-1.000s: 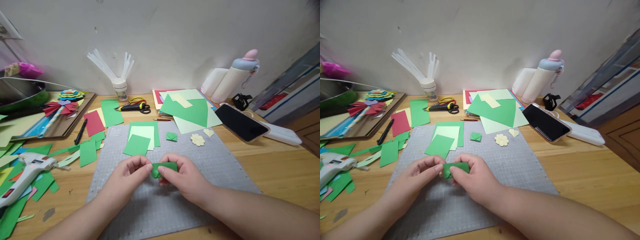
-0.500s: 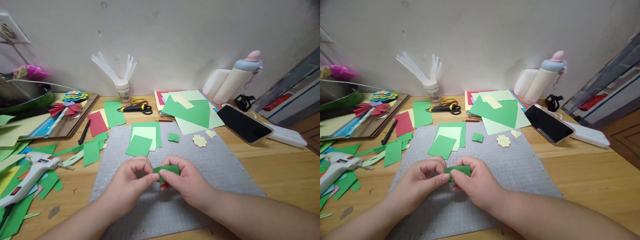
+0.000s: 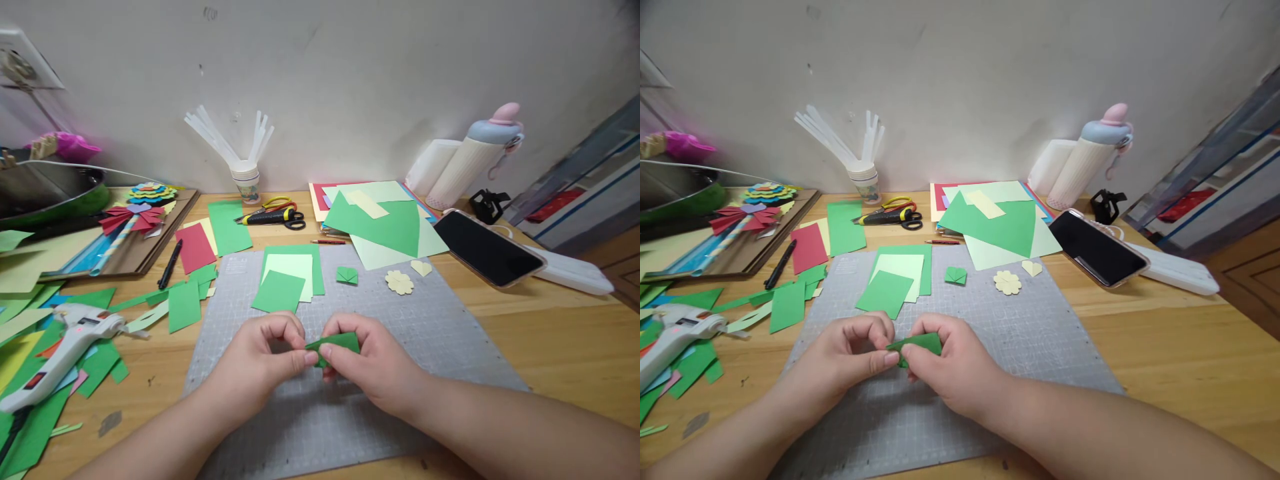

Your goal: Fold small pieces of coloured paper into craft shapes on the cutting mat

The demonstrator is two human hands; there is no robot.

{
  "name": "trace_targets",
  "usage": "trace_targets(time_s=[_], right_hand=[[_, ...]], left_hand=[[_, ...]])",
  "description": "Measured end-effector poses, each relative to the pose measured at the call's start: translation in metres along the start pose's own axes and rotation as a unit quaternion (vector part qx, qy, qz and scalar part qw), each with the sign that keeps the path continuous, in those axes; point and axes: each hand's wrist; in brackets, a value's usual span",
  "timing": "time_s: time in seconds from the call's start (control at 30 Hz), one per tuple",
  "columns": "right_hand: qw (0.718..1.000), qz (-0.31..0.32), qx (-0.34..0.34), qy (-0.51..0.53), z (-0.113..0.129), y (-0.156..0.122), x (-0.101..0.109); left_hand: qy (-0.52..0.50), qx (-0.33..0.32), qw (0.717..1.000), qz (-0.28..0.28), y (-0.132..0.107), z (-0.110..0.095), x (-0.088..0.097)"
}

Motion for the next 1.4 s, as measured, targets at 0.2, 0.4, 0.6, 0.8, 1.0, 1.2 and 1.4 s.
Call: trace_targets(time_s=[0.2,0.4,0.6,0.8,1.0,1.2,1.4], right_hand=[[1.000,0.004,-0.004,0.001,-0.002,-0.001,0.001],[1.000,0.009,-0.016,0.016,0.000,0.002,0.002],[0.998,0.013,-0.038,0.042,0.008,0.003,0.001],[0.998,-0.012,-0.038,0.051,0.008,0.004,0.001],[0.999,0.007,0.014,0.042,0.005,0.004,0.001],[0.999,0.035,0.014,0.013,0.002,0.003,0.000],[0.998,0.035,0.038,0.039,0.002,0.004,0.002]], left_hand=[[-0.005,0.014,1.000,0.005,0.000,0.000,0.000],[0.030,-0.031,0.999,0.011,-0.002,0.003,0.002],[0.107,-0.062,0.992,0.013,-0.002,0.000,0.001],[0.208,-0.078,0.975,-0.013,-0.002,-0.007,0.000],[0.196,-0.055,0.979,0.024,-0.004,-0.004,-0.002],[0.170,-0.035,0.985,0.008,-0.003,0.000,-0.003],[0.053,-0.036,0.993,-0.097,0.000,0.004,0.002]])
Point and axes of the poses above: each hand's wrist, its own y-axis towards the middle knuckle, its own x-axis out of the back of the hand, z = x × y, and after that the axes turned 1 degree about -x, right-handed
